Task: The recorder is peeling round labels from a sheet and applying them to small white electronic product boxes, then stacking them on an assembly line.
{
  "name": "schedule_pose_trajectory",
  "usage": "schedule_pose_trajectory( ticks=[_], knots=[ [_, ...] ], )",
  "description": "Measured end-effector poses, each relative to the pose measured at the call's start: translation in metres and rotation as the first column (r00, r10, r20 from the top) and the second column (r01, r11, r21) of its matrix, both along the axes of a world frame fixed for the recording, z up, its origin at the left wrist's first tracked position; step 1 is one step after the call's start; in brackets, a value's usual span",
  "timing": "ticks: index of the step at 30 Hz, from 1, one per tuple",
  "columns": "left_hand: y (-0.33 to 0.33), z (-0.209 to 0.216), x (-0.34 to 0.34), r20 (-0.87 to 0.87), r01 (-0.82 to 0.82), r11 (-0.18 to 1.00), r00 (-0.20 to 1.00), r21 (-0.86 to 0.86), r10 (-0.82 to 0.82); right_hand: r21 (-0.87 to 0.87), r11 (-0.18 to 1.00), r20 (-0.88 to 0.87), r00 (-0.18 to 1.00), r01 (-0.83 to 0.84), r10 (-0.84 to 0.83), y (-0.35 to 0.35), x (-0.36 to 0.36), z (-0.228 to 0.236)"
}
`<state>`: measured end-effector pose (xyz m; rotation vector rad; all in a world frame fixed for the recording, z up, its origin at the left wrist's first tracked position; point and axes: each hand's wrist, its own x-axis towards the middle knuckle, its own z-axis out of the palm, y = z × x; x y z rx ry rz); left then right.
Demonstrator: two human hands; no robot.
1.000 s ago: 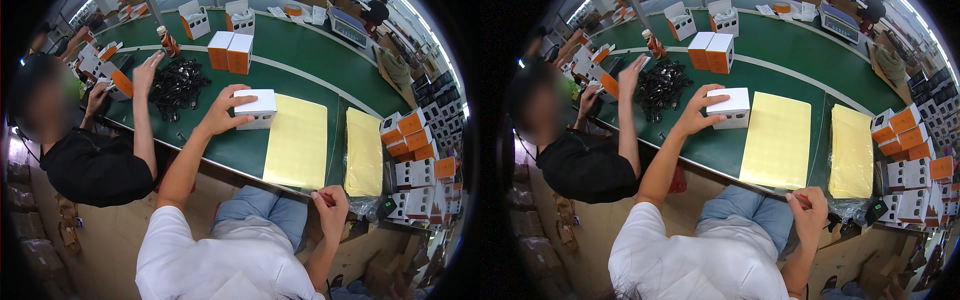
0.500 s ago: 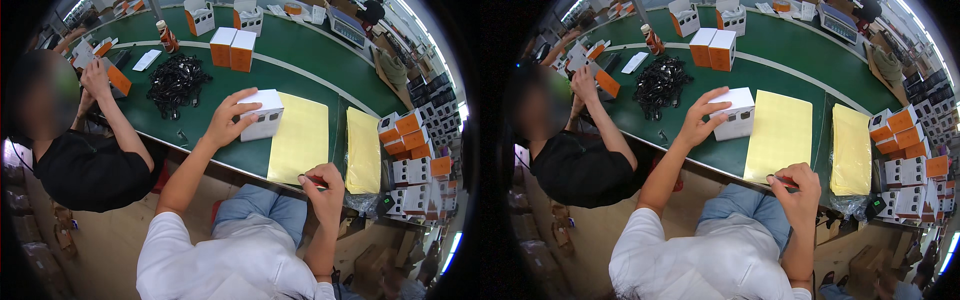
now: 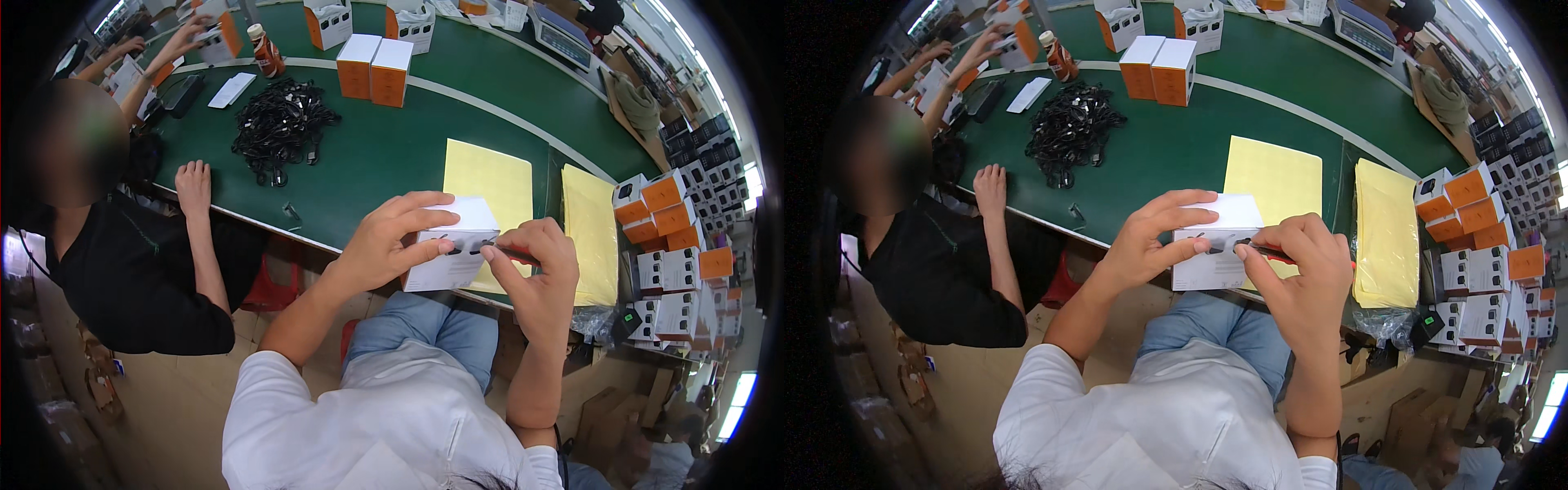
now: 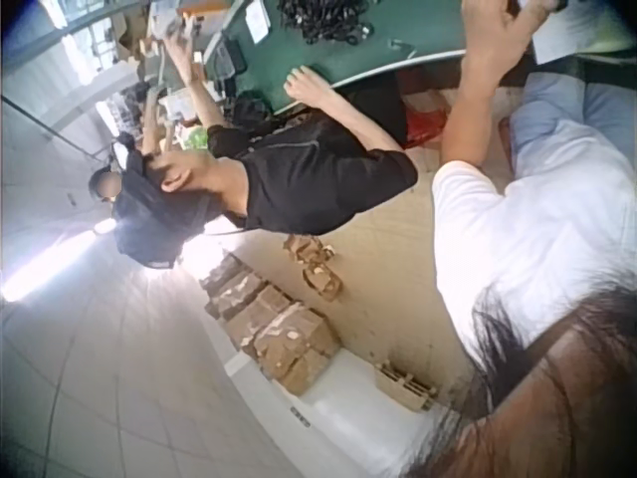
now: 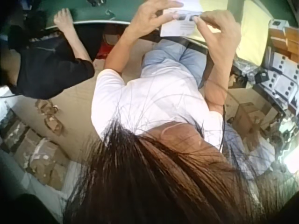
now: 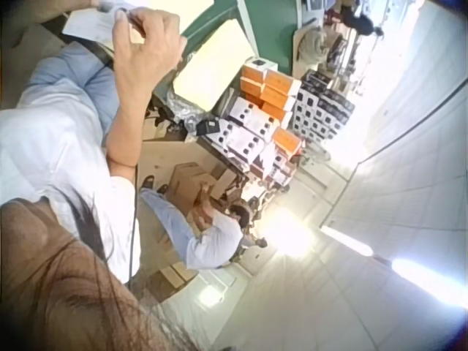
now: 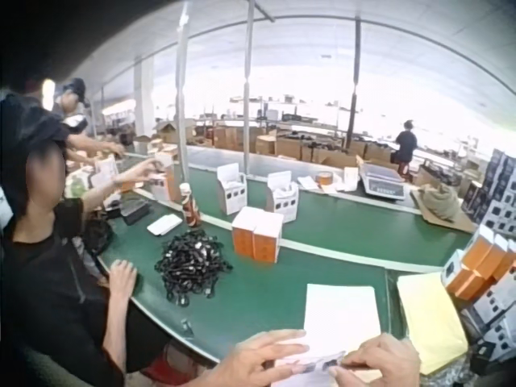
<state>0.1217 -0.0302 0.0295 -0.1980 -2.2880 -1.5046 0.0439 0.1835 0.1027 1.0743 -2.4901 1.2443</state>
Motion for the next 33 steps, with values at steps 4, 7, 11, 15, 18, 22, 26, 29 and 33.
schedule_pose_trajectory(
  ticks=[4,7,11,15,18,22,26,29,33],
  knots=[
    [0.002,0.001,0.002,-0.011,0.006,1.0,1.0,0.008,-0.006,0.095,0.994,-0.11,0.993,0.052,-0.041,-0.002,0.0,0.0],
    [0.003,0.002,0.004,0.006,0.005,1.0,1.0,0.01,-0.005,0.141,0.987,-0.177,0.983,0.082,-0.056,-0.003,0.001,0.001],
    [0.005,0.006,0.007,0.006,0.012,1.0,1.0,0.021,-0.012,0.163,0.979,-0.316,0.947,0.12,-0.064,-0.006,0.002,0.0],
    [0.009,0.008,0.008,0.009,0.001,1.0,1.0,0.031,-0.001,0.198,0.966,-0.413,0.908,0.166,-0.071,-0.005,0.008,0.002],
    [0.011,0.008,0.01,0.01,-0.01,0.998,1.0,0.067,0.009,0.278,0.938,-0.447,0.892,0.206,-0.064,-0.003,0.012,0.006],
    [0.012,0.006,0.013,0.016,-0.006,0.997,1.0,0.072,0.005,0.433,0.86,-0.497,0.868,0.27,-0.022,0.001,0.01,0.012],
    [0.013,0.003,0.015,0.055,-0.025,0.991,0.998,0.135,0.018,0.214,0.943,-0.114,0.965,0.256,-0.236,0.009,0.006,0.014],
    [0.016,0.0,0.015,0.047,-0.032,0.989,0.999,0.143,0.026,-0.063,0.998,-0.046,0.999,-0.025,0.022,0.008,0.014,0.004],
    [0.021,-0.002,0.016,0.052,-0.003,0.994,0.999,0.112,-0.003,0.046,0.998,0.01,0.999,-0.037,0.037,-0.003,0.019,-0.016]
  ],
)
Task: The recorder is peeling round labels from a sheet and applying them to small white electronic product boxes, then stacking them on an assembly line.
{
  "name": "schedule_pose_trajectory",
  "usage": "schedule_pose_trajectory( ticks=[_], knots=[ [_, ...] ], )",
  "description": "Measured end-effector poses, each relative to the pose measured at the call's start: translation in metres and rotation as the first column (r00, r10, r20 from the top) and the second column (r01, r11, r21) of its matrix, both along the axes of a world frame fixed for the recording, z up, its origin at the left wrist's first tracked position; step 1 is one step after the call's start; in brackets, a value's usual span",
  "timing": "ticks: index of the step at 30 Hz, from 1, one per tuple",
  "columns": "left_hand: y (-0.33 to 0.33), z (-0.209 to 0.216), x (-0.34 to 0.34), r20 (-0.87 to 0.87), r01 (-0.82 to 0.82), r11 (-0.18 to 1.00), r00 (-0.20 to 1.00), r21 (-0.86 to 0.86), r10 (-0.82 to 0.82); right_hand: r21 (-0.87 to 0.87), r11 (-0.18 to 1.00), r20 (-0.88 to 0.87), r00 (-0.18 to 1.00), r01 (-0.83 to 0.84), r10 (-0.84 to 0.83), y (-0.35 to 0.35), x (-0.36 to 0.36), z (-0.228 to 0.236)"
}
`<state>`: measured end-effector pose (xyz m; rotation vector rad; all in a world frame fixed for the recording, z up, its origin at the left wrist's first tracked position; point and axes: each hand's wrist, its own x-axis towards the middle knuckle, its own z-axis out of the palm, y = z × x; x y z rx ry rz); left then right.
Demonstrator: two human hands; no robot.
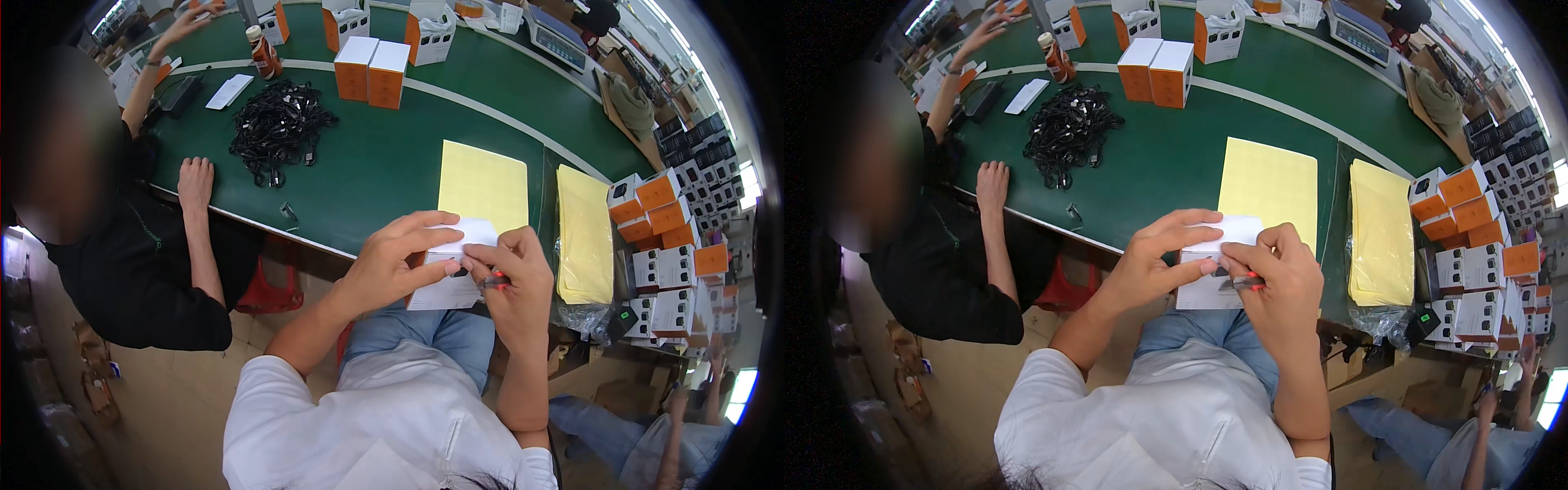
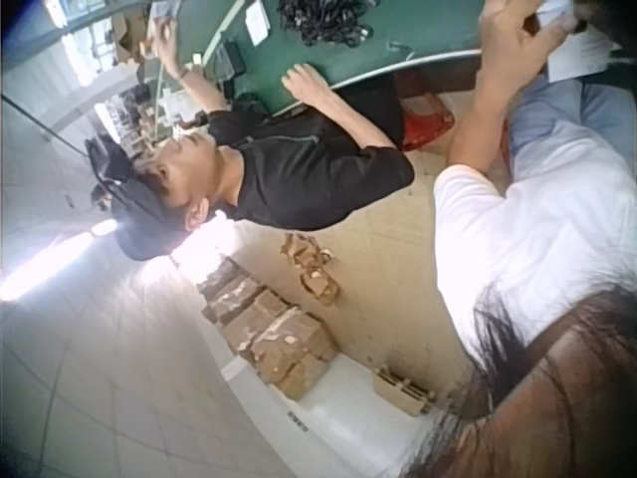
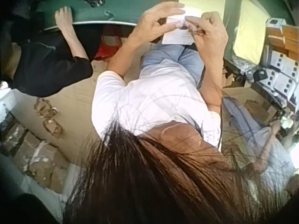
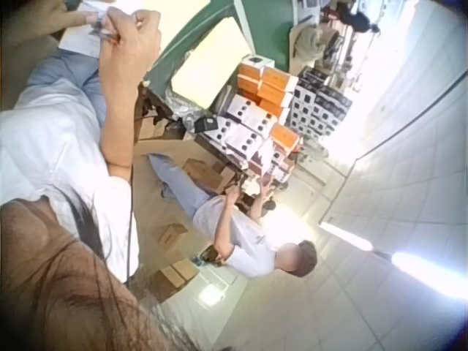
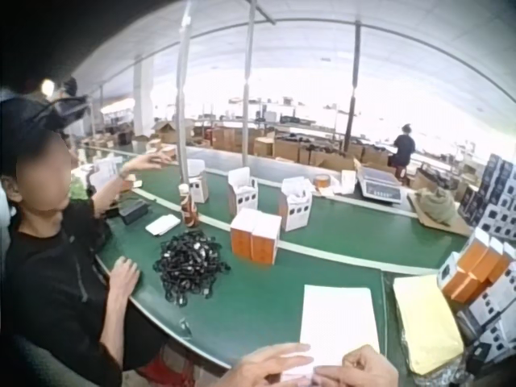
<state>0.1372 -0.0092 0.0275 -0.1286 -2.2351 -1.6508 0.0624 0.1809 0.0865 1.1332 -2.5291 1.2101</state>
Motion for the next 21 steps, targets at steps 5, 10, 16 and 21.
schedule_pose_trajectory(
  ticks=[5,10,16,21],
  knots=[
    [-0.001,0.002,0.004,-0.01,0.038,0.999,0.999,0.029,-0.038,-0.047,0.999,0.135,0.991,-0.014,0.021,0.011,-0.012,0.001],
    [0.002,0.006,0.003,-0.004,0.021,1.0,1.0,-0.021,-0.021,-0.044,0.996,0.069,0.995,-0.073,0.076,0.009,-0.008,-0.002],
    [-0.009,-0.007,0.003,-0.041,-0.02,0.994,0.999,-0.104,0.016,0.04,0.999,0.202,0.979,0.03,-0.037,0.032,-0.026,-0.011],
    [-0.046,-0.034,-0.021,-0.321,-0.373,0.892,0.903,-0.254,0.286,0.233,0.962,0.265,0.943,0.141,-0.202,0.077,-0.04,-0.031]
  ],
)
